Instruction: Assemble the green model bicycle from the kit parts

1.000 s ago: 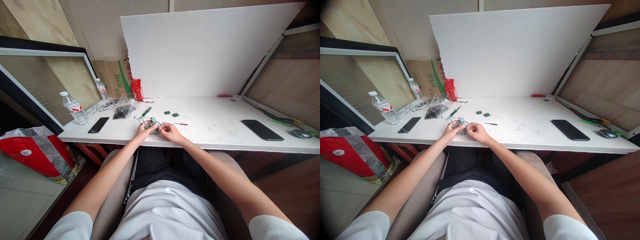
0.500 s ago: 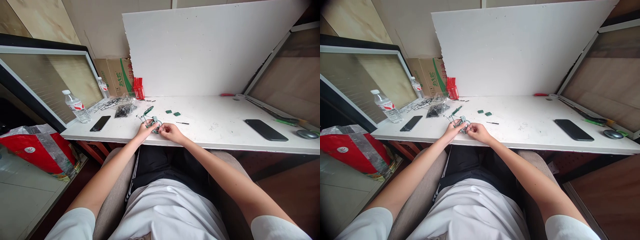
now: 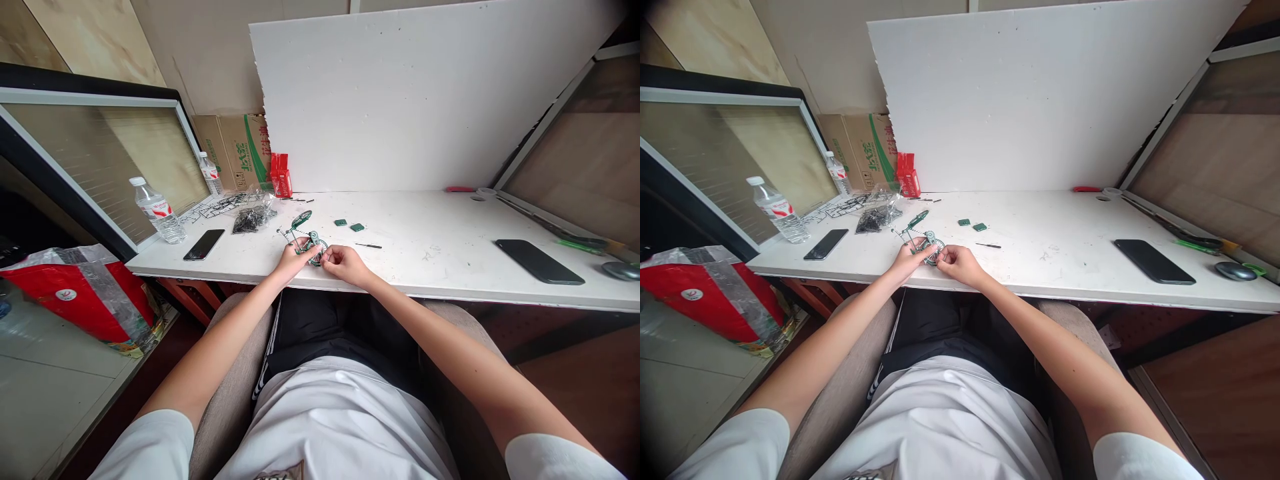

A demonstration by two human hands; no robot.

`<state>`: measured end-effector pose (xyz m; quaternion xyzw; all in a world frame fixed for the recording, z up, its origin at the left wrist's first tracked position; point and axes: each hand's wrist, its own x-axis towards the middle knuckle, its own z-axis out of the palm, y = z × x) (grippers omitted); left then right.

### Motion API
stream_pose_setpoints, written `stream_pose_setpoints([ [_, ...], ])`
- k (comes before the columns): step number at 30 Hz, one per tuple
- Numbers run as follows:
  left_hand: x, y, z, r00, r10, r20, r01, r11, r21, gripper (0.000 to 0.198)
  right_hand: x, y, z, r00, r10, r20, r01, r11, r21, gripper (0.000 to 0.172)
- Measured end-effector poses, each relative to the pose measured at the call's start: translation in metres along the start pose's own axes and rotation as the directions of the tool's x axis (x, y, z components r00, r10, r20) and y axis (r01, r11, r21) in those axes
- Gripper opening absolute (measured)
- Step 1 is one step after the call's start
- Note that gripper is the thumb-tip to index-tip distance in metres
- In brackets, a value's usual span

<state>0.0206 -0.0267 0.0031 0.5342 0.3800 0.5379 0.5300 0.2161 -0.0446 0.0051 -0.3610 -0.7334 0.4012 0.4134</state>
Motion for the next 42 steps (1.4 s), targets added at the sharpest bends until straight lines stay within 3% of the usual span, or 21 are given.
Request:
stream_pose_setpoints([
  [24, 0.0013, -0.0005, -0.0014, 0.999, -0.03, -0.04, 0.033, 0.998, 0.059, 0.056, 0.0005, 0.0021, -0.0011, 1.0, 0.001, 0.011, -0.001, 0.999, -0.043, 0.025],
  [35, 0.0051, -0.0009, -0.0043, 0.996, -0.084, 0.021, 0.086, 0.989, -0.117, 0.056, -0.0031, -0.0033, 0.001, 1.0, -0.009, 0.019, 0.01, 0.999, -0.044, 0.03],
  [42, 0.0038, 0.003, -0.0034, 0.993, -0.113, 0.015, 0.114, 0.982, -0.152, 0.057, -0.0051, -0.005, 0.003, 0.997, -0.06, 0.05, 0.067, 0.988, -0.136, 0.032],
])
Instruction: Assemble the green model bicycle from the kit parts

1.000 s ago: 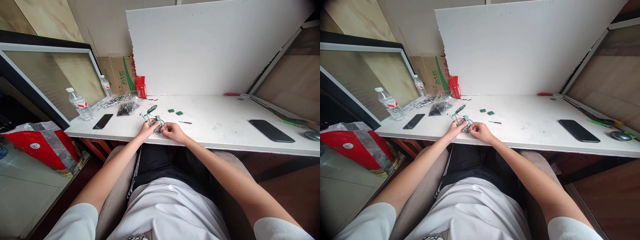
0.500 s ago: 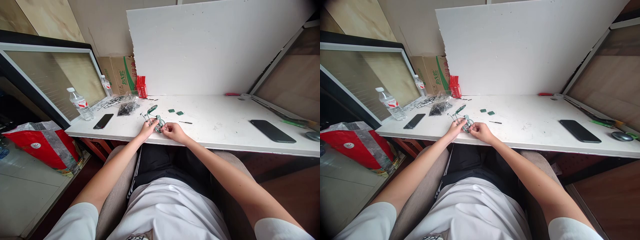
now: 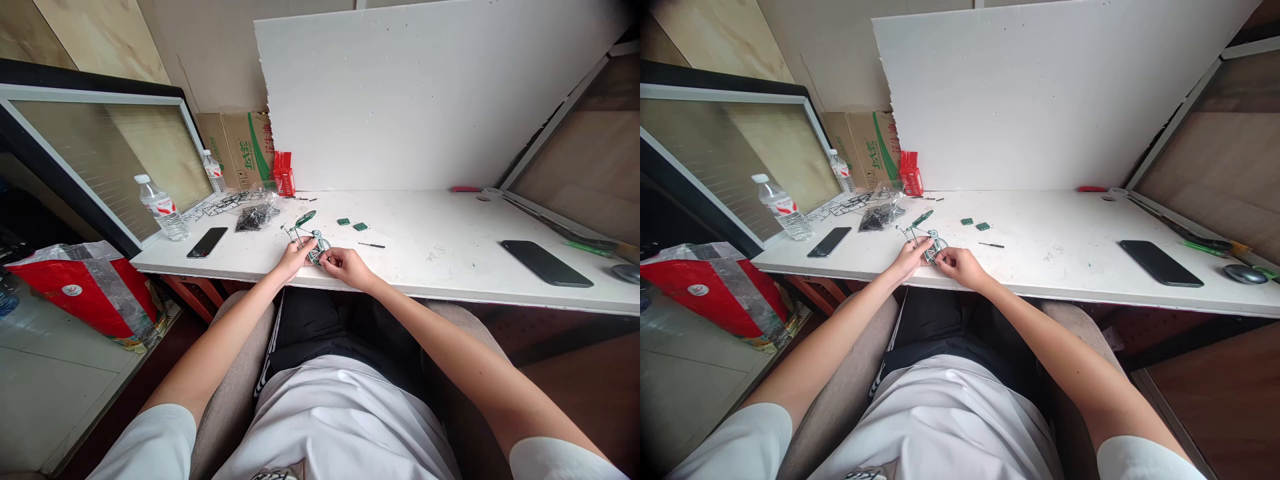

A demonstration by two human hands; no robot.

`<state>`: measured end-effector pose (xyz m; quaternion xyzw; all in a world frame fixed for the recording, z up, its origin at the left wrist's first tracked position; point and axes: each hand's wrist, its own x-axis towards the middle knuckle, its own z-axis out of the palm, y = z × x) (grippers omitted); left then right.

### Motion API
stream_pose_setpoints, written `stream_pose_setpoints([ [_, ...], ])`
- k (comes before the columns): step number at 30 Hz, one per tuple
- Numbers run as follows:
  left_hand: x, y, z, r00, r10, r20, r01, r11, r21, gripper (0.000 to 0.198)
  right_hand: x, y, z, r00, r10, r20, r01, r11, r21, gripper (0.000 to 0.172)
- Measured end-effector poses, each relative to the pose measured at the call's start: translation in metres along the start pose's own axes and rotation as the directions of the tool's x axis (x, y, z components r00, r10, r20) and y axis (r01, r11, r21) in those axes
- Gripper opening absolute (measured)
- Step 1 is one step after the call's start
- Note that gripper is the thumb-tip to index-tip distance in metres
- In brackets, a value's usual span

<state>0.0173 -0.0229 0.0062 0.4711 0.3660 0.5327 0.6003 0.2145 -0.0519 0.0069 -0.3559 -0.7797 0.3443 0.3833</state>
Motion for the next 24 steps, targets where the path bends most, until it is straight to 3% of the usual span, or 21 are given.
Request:
stream_pose_setpoints([
  [11, 0.001, 0.0, -0.001, 1.0, -0.014, 0.028, 0.015, 0.999, -0.038, 0.055, -0.001, 0.0, 0.001, 0.999, -0.008, -0.039, 0.007, 0.999, -0.041, 0.026],
  [19, 0.0, -0.002, -0.003, 0.998, 0.019, 0.066, -0.017, 0.999, -0.031, 0.055, 0.008, 0.01, -0.006, 0.984, 0.146, -0.101, -0.11, 0.948, 0.299, 0.032],
  [24, -0.001, -0.005, -0.003, 0.998, 0.041, 0.052, -0.042, 0.999, 0.023, 0.063, 0.01, 0.019, -0.013, 0.978, 0.163, -0.127, -0.103, 0.917, 0.385, 0.036],
])
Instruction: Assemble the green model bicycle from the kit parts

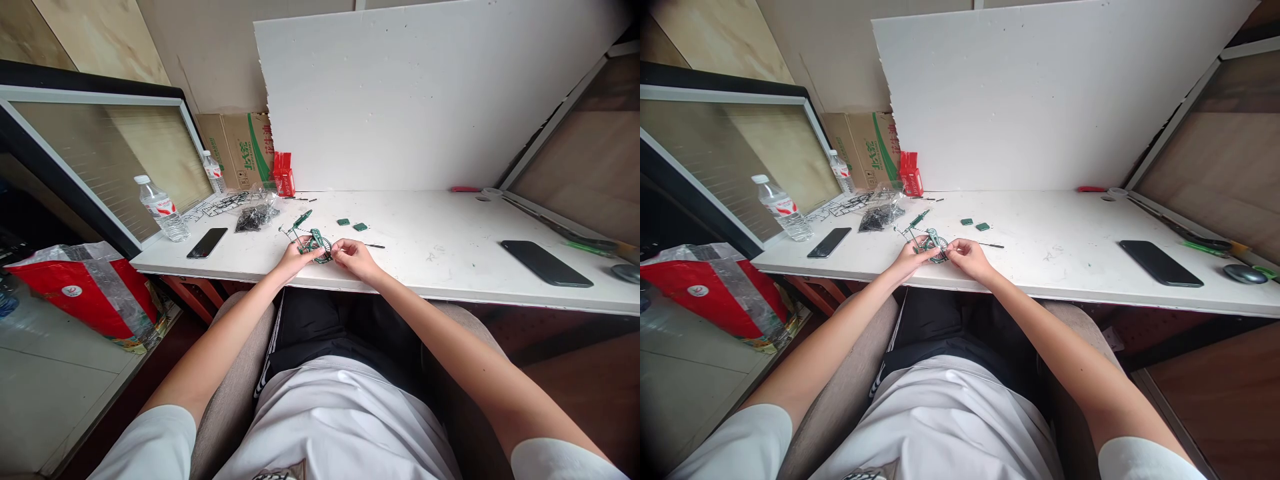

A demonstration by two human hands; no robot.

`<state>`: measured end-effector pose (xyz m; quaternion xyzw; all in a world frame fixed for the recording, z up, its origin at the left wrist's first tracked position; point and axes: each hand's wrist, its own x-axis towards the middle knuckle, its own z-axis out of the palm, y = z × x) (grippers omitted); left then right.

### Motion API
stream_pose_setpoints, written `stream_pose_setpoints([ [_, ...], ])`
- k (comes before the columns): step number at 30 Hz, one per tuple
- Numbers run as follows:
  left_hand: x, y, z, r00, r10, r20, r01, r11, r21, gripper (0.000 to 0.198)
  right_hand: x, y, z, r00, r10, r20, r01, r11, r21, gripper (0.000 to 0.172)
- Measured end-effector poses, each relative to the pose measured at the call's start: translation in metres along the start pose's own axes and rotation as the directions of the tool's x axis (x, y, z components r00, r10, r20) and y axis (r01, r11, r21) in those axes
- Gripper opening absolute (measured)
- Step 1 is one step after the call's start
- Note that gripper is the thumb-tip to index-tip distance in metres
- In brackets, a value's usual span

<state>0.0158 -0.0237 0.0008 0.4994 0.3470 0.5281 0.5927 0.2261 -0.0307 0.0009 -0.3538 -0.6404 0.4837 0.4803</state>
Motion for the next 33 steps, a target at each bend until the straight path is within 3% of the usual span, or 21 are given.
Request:
stream_pose_setpoints([
  [7, 0.003, -0.005, -0.003, 0.999, 0.049, 0.014, -0.05, 0.995, 0.089, 0.063, -0.001, -0.007, 0.0, 0.996, 0.07, -0.056, -0.066, 0.995, 0.079, 0.035],
  [11, 0.004, -0.005, -0.004, 0.998, 0.056, 0.014, -0.058, 0.991, 0.121, 0.063, -0.004, -0.013, 0.001, 0.999, 0.039, -0.008, -0.038, 0.992, 0.121, 0.058],
  [17, 0.004, -0.006, -0.004, 0.997, 0.062, 0.035, -0.066, 0.99, 0.124, 0.063, -0.001, -0.007, -0.001, 0.998, 0.061, 0.008, -0.062, 0.991, 0.119, 0.042],
  [27, 0.001, -0.001, -0.003, 0.999, 0.036, 0.032, -0.039, 0.996, 0.082, 0.06, 0.001, -0.002, 0.0, 0.999, 0.045, -0.03, -0.042, 0.996, 0.084, 0.052],
  [33, -0.001, 0.004, 0.001, 1.0, -0.017, -0.017, 0.017, 1.0, 0.004, 0.06, -0.002, -0.004, -0.001, 0.999, 0.045, -0.006, -0.045, 0.999, 0.021, 0.049],
])
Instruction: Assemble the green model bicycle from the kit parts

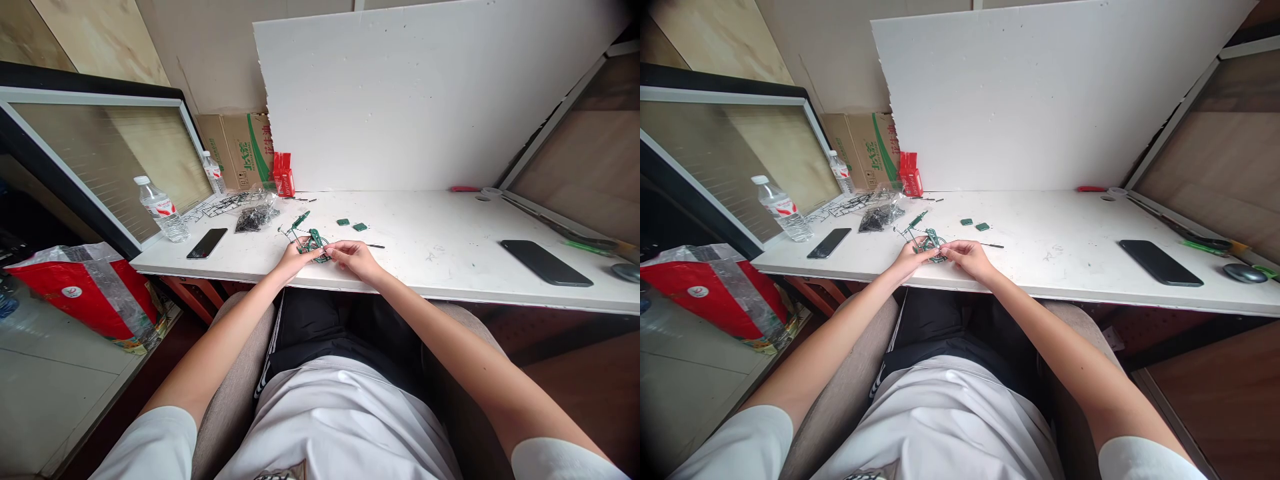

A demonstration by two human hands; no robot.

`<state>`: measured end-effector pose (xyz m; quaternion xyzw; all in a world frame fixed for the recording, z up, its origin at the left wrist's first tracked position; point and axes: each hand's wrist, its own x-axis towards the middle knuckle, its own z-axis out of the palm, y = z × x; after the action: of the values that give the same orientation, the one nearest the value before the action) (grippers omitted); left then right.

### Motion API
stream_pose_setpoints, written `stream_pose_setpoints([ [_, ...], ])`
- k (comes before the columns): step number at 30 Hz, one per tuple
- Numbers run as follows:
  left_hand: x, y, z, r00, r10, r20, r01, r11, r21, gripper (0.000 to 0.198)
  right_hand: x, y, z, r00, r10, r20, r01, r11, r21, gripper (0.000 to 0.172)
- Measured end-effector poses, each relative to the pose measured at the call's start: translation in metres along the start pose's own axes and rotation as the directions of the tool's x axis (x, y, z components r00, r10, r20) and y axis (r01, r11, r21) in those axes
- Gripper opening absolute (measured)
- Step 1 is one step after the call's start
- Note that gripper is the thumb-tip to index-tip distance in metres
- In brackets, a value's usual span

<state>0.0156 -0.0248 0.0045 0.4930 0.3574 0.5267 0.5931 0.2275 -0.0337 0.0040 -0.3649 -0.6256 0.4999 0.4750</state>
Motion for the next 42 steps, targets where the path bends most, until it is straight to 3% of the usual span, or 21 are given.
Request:
stream_pose_setpoints([
  [6, 0.0009, -0.0005, -0.0006, 0.999, -0.013, -0.034, 0.013, 1.0, -0.009, 0.06, -0.0026, -0.003, 0.0019, 0.999, 0.029, -0.026, -0.029, 0.999, -0.014, 0.047],
  [25, -0.0007, 0.0021, -0.0004, 1.0, -0.019, -0.013, 0.018, 0.996, -0.082, 0.062, 0.0005, 0.0004, 0.0042, 0.99, -0.143, 0.008, 0.142, 0.976, -0.167, 0.036],
  [42, -0.0003, 0.0018, -0.0014, 0.999, -0.026, -0.028, 0.024, 0.997, -0.074, 0.065, -0.0003, -0.0005, 0.0044, 0.99, -0.138, 0.008, 0.137, 0.974, -0.181, 0.036],
])
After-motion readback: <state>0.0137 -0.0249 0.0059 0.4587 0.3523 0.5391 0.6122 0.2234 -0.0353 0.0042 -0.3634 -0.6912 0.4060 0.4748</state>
